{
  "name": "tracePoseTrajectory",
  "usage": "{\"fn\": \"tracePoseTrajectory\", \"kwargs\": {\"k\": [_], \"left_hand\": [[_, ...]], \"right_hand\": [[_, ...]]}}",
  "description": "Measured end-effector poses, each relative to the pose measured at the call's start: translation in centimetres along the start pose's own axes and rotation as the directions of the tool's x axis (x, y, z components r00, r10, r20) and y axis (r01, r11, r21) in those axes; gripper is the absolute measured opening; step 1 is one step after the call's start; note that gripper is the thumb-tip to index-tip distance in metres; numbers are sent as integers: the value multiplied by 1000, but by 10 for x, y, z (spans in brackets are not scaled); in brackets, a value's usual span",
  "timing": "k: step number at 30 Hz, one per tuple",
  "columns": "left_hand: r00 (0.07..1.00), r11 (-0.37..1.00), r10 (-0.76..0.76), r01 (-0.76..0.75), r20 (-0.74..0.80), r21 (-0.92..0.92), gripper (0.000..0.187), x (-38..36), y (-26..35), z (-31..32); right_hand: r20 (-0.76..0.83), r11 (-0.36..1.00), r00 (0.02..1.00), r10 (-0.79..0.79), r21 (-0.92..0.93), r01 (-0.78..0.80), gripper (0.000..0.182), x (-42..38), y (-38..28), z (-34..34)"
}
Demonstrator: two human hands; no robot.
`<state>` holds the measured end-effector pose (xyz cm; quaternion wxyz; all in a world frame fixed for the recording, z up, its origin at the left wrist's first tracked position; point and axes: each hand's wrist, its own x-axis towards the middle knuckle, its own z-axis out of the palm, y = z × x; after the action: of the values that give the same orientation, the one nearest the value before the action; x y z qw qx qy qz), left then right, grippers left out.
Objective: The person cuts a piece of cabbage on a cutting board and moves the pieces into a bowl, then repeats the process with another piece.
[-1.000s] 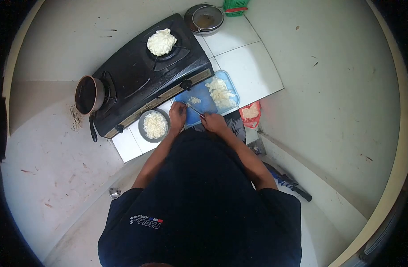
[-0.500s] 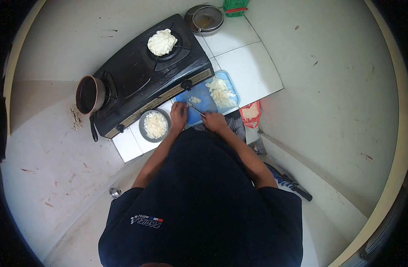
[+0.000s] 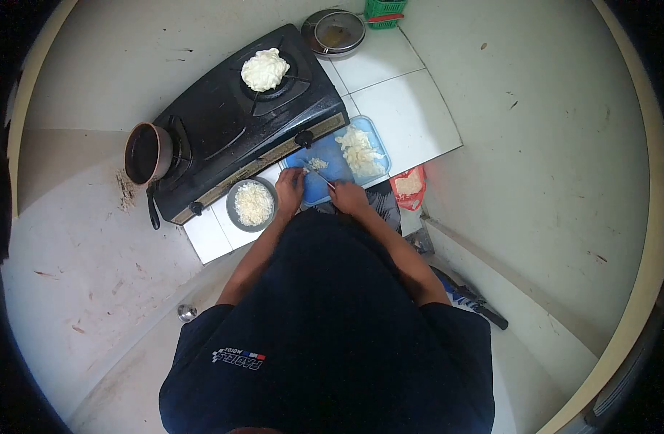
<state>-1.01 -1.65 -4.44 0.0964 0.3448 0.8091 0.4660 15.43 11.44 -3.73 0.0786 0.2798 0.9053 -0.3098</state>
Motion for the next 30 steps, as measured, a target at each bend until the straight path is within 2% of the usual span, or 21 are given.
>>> {"fn": "tracePoseTrajectory", "kwargs": {"k": [8,25,28,30], "left_hand": [[997,997,69,-70,24,31,7,4,8,-6],[991,990,113,-119,68,80,5,6,5,-4],[993,992,99,-104,64,72,5,5,3,-2],[998,999,22,-24,51,41,6,3,3,-1]], "right_hand": [[22,995,995,-101,-18,102,39,-2,-3,-10],[74,998,996,-56,-1,56,40,17,-9,-7],[80,999,996,-46,-8,47,40,13,-8,-8],[71,998,996,-58,-13,59,40,9,-6,-7]]}}
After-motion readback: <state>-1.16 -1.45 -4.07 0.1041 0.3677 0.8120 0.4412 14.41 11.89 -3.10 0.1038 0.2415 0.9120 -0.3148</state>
